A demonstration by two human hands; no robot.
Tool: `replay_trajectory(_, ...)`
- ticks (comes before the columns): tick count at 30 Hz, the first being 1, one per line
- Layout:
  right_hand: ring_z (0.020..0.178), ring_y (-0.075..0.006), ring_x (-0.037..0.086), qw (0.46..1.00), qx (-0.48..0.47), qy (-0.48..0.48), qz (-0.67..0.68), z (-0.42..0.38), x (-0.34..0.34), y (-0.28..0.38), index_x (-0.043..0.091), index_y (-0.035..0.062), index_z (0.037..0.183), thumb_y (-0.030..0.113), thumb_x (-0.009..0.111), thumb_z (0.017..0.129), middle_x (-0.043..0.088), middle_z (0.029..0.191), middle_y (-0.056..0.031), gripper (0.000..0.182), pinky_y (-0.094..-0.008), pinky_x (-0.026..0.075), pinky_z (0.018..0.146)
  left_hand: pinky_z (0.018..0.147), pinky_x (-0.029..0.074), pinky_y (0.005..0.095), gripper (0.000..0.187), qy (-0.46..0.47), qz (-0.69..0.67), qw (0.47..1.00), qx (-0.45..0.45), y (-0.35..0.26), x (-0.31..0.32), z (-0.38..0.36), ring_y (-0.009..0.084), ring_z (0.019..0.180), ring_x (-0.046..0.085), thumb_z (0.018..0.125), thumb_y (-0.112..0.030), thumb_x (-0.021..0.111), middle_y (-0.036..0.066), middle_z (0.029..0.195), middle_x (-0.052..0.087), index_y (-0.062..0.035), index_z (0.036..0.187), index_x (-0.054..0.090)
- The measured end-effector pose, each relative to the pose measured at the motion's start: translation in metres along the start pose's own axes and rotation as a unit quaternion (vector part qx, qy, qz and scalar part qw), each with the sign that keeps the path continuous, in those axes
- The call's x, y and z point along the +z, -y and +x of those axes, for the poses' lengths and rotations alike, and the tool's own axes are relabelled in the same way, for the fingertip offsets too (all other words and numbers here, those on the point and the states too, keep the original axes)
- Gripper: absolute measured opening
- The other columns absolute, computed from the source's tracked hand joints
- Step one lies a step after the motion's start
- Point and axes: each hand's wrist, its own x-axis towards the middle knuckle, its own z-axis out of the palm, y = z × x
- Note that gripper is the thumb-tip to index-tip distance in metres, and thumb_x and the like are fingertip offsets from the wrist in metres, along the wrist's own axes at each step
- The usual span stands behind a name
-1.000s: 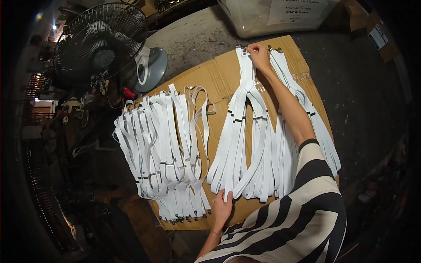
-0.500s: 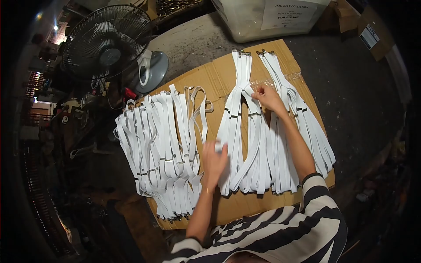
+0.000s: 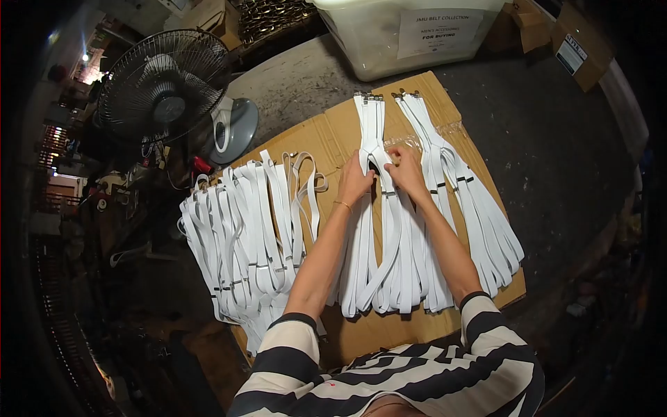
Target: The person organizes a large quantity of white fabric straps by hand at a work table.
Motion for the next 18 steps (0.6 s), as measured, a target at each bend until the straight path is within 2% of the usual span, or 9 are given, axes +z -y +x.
replay_trajectory(1,0.097,-0.0296,0.056,0.993,-0.053,-0.070,-0.074,-0.004,-0.002,0.009,0.057,-0.0013,0.107,0.005,0.069,0.072,0.056,0.112,-0.0184,0.037,-0.0378,0.044,0.085,0.095,0.039,0.0430,0.070,-0.032,0.027,0.999,0.012,0.000,0.002,-0.001,0.0423,0.109,0.049,0.072,-0.012,0.065,0.030,0.116,0.050,0.0094,0.130,0.032)
replay_trajectory(2,0.119,-0.0380,0.041,0.992,-0.109,-0.044,-0.040,-0.003,0.000,0.007,0.050,0.0013,0.120,0.007,0.064,0.076,0.039,0.134,-0.0218,0.046,-0.0430,0.033,0.100,0.095,0.039,0.0430,0.070,-0.032,0.028,0.999,0.014,0.000,0.004,-0.002,0.0423,0.109,0.049,0.072,-0.012,0.065,0.030,0.116,0.050,0.0094,0.130,0.032)
replay_trajectory(3,0.119,-0.0380,0.041,0.992,-0.109,-0.046,-0.038,-0.004,0.003,0.008,0.050,0.0013,0.120,0.007,0.064,0.076,0.039,0.134,-0.0218,0.046,-0.0430,0.033,0.100,0.096,0.039,0.0429,0.068,-0.057,0.037,0.997,0.045,0.000,0.008,-0.004,0.0431,0.109,0.049,0.073,-0.010,0.063,0.031,0.118,0.049,0.0095,0.130,0.032)
replay_trajectory(5,0.126,-0.0378,0.036,0.950,-0.275,-0.052,-0.137,-0.007,0.010,0.010,0.045,0.0030,0.127,0.007,0.058,0.080,0.035,0.138,-0.0211,0.048,-0.0432,0.033,0.102,0.096,0.039,0.0429,0.066,-0.081,0.045,0.993,0.078,0.003,0.013,-0.006,0.0439,0.110,0.048,0.074,-0.008,0.060,0.032,0.120,0.047,0.0095,0.131,0.031)
replay_trajectory(6,0.130,-0.0370,0.031,0.942,-0.289,-0.015,-0.168,-0.009,0.013,0.005,0.039,0.0029,0.133,0.012,0.052,0.086,0.030,0.143,-0.0194,0.050,-0.0448,0.029,0.105,0.097,0.038,0.0427,0.066,-0.081,0.055,0.992,0.076,0.007,0.015,-0.005,0.0442,0.110,0.048,0.075,-0.008,0.059,0.033,0.121,0.046,0.0099,0.131,0.031)
replay_trajectory(8,0.131,-0.0362,0.030,0.944,-0.275,-0.005,-0.181,-0.012,0.026,-0.014,0.037,0.0031,0.135,0.015,0.050,0.087,0.029,0.144,-0.0182,0.051,-0.0455,0.028,0.106,0.097,0.038,0.0426,0.066,-0.083,0.065,0.992,0.074,0.007,0.015,-0.005,0.0445,0.111,0.047,0.075,-0.009,0.059,0.033,0.123,0.045,0.0102,0.131,0.030)
replay_trajectory(10,0.132,-0.0355,0.028,0.946,-0.261,0.007,-0.193,-0.013,0.031,-0.017,0.035,0.0034,0.136,0.019,0.049,0.089,0.028,0.145,-0.0171,0.052,-0.0462,0.026,0.107,0.097,0.038,0.0430,0.067,-0.046,0.064,0.997,0.017,-0.001,0.010,-0.006,0.0437,0.112,0.047,0.074,-0.009,0.058,0.032,0.123,0.045,0.0106,0.131,0.030)
replay_trajectory(13,0.134,-0.0341,0.026,0.937,-0.252,0.004,-0.241,-0.016,0.036,-0.018,0.032,0.0039,0.138,0.022,0.046,0.090,0.026,0.146,-0.0157,0.053,-0.0471,0.023,0.108,0.097,0.039,0.0427,0.068,-0.006,0.072,0.997,-0.014,-0.004,0.003,-0.005,0.0432,0.111,0.047,0.073,-0.008,0.057,0.031,0.124,0.046,0.0104,0.132,0.030)
replay_trajectory(18,0.136,-0.0326,0.023,0.933,-0.226,0.009,-0.281,-0.018,0.040,-0.019,0.028,0.0041,0.140,0.023,0.046,0.090,0.024,0.148,-0.0145,0.057,-0.0477,0.020,0.109,0.101,0.035,0.0421,0.070,-0.014,0.109,0.993,0.041,0.012,0.006,-0.002,0.0422,0.118,0.043,0.072,-0.008,0.057,0.030,0.128,0.042,0.0113,0.133,0.029)
